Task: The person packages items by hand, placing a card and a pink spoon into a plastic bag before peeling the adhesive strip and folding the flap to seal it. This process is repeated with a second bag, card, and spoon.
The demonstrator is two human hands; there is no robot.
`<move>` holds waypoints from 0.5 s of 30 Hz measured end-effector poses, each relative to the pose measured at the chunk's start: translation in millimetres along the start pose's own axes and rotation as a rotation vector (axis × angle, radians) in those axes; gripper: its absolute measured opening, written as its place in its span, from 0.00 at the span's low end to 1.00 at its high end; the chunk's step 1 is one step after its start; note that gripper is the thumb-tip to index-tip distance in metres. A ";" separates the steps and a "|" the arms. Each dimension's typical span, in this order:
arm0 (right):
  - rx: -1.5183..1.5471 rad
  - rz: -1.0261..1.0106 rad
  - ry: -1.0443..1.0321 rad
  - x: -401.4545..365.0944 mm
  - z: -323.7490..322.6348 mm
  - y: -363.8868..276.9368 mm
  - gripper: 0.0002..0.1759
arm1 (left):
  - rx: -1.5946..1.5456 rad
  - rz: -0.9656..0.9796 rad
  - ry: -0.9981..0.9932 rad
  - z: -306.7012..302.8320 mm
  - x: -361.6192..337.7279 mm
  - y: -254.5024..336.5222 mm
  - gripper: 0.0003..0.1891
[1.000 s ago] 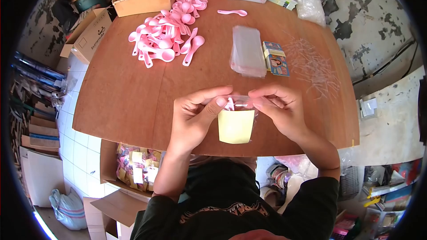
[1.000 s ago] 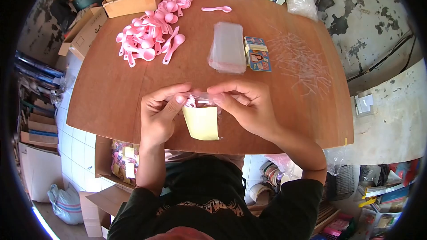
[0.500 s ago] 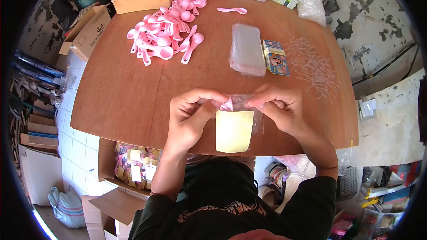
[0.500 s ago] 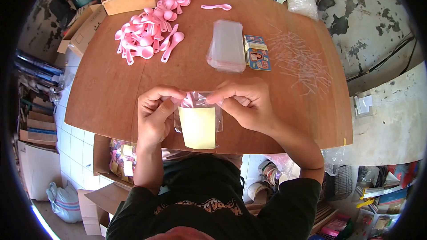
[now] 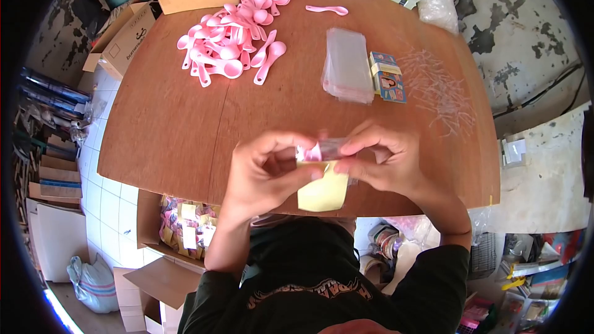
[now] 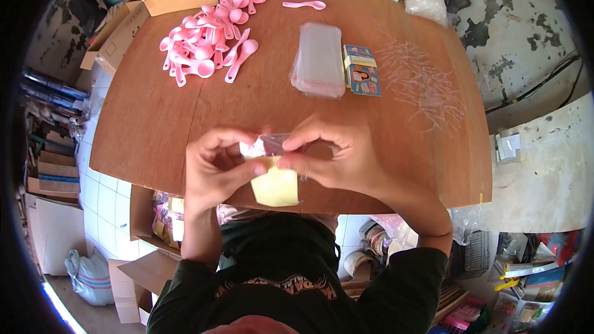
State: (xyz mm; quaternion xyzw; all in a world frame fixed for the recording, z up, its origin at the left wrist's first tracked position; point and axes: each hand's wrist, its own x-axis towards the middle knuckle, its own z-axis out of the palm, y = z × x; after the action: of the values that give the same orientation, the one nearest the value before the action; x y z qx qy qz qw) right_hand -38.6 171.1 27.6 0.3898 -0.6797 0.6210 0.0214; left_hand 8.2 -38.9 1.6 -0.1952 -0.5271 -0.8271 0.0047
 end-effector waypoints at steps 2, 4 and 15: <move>0.048 0.050 -0.134 0.1 -1.6 -3.2 0.15 | 0.089 -0.005 -0.002 -6.9 -12.6 10.2 0.20; 0.032 0.100 -0.115 0.5 -6.3 -2.5 0.15 | 0.264 -0.046 -0.034 -25.7 -35.2 27.7 0.18; -0.851 0.066 0.057 32.8 -74.1 63.9 0.06 | 1.049 -0.412 -0.777 -70.3 -102.2 137.1 0.23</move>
State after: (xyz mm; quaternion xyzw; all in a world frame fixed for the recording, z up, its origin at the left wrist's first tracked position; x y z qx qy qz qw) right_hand -130.7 213.5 8.5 0.3068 -0.8866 0.2960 0.1792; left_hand 109.5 -181.4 61.5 -0.3454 -0.8479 -0.3164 -0.2482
